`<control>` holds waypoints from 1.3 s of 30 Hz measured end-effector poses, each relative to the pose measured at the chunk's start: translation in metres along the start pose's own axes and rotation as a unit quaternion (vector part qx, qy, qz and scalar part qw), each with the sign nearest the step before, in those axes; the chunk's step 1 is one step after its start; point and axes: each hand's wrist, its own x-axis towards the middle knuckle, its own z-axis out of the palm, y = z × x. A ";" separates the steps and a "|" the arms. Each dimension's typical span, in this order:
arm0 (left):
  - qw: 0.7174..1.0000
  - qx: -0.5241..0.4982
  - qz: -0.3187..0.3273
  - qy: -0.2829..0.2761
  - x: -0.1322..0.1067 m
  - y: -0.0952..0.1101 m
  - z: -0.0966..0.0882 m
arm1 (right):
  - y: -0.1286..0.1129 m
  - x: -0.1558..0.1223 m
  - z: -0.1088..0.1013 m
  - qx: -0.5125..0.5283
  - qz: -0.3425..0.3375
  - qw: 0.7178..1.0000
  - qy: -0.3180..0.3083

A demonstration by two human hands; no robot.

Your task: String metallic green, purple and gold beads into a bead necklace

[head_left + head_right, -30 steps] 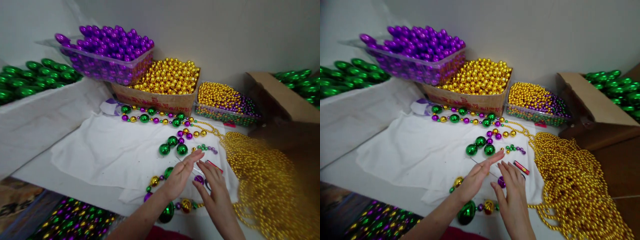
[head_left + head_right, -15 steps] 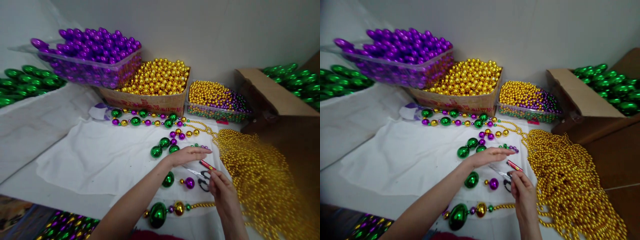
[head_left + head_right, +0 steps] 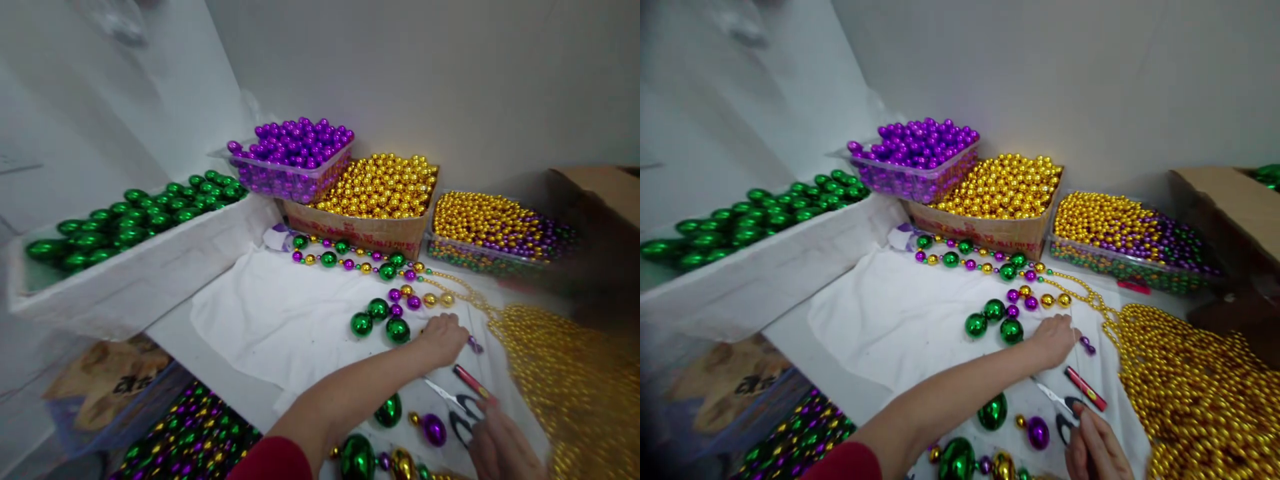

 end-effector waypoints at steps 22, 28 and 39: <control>0.610 -0.750 -0.222 0.124 -0.121 -0.022 -0.070 | -0.037 -0.022 0.049 -0.080 -0.118 0.988 0.065; 0.519 -0.820 -0.220 0.105 -0.129 -0.024 -0.064 | -0.041 -0.046 0.055 -0.319 -0.096 0.942 0.042; 0.490 -0.824 -0.245 0.148 -0.141 -0.028 -0.064 | -0.053 -0.075 0.061 -0.420 -0.146 0.894 0.055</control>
